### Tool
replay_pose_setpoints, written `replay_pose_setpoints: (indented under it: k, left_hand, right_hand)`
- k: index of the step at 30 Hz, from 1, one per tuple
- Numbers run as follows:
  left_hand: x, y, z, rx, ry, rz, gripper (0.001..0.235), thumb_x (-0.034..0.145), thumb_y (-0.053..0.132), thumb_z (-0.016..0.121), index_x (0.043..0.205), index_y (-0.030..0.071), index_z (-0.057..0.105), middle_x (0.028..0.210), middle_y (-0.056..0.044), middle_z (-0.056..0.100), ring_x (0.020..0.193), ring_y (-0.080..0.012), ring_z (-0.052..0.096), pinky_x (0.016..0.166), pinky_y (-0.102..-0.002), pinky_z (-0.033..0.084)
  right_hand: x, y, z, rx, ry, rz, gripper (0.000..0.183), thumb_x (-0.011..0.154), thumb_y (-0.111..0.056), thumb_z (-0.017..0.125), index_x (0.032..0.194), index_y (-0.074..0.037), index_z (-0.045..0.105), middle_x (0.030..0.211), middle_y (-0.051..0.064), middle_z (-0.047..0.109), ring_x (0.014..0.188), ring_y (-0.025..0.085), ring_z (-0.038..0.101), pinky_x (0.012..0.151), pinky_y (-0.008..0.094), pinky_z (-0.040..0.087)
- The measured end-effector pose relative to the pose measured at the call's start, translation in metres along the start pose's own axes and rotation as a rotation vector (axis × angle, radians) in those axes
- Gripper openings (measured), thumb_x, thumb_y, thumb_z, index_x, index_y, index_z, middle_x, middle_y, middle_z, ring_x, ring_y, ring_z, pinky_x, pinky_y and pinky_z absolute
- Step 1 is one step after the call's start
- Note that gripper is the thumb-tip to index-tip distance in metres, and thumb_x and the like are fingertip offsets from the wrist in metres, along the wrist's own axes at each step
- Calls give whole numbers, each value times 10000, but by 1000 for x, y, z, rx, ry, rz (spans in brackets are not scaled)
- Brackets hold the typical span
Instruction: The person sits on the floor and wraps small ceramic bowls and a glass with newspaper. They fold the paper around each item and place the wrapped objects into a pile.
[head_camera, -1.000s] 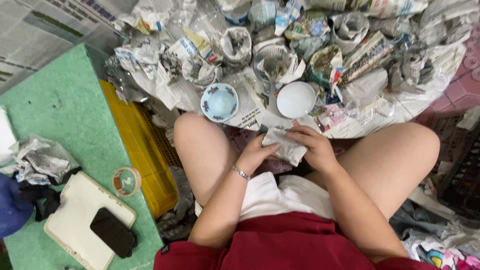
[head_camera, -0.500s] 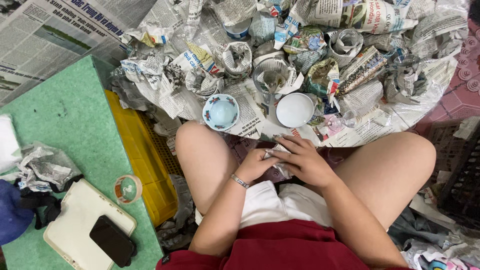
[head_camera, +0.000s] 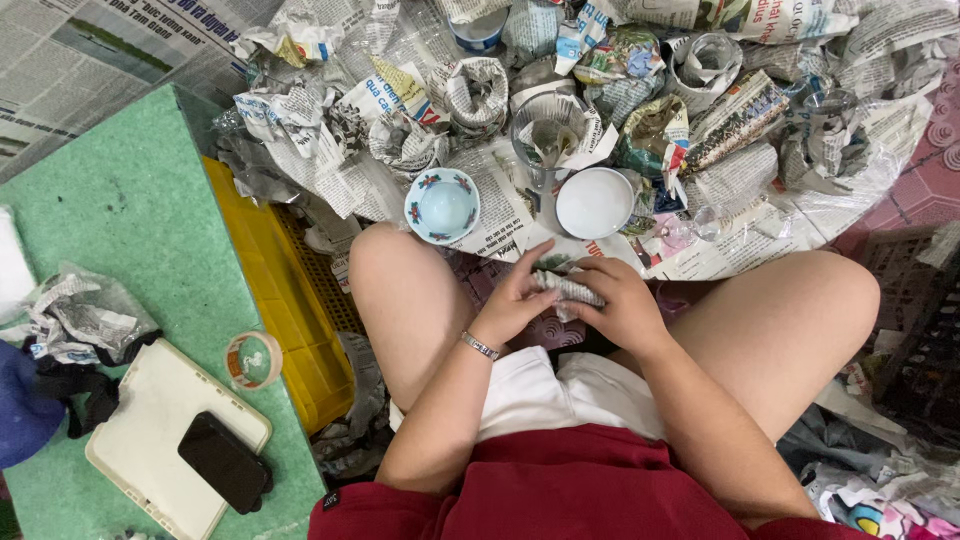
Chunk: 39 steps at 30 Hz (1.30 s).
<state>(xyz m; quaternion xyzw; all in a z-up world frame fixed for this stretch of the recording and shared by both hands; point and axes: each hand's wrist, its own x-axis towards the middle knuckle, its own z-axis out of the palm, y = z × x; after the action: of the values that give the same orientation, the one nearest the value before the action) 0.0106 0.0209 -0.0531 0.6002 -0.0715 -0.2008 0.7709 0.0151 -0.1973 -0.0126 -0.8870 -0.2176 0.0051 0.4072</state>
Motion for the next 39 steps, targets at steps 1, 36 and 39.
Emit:
replay_pose_setpoints:
  k: [1, 36, 39]
  left_hand:
    - [2, 1, 1, 41, 26, -23, 774, 951, -1, 677, 1612, 105, 289, 1140, -35, 689, 1053, -111, 644, 922, -253, 529]
    - [31, 29, 31, 680, 310, -6, 204, 926, 294, 711, 963, 98, 756, 710, -113, 703, 617, -241, 701, 573, -349, 514]
    - [52, 29, 32, 881, 414, 74, 254, 946, 339, 716, 926, 87, 738, 735, -134, 699, 664, -312, 686, 588, -393, 498]
  right_hand:
    - [0, -1, 1, -1, 19, 32, 485, 753, -294, 839, 1158, -67, 698, 1260, 158, 666, 1130, 370, 648, 972, 442, 521]
    - [-21, 62, 20, 530, -8, 624, 217, 1035, -193, 682, 962, 9, 715, 779, 69, 631, 715, 102, 530, 641, 292, 469]
    - [-19, 70, 11, 686, -25, 614, 166, 961, -169, 681, 1009, -16, 722, 837, -9, 715, 752, 71, 631, 677, 246, 528]
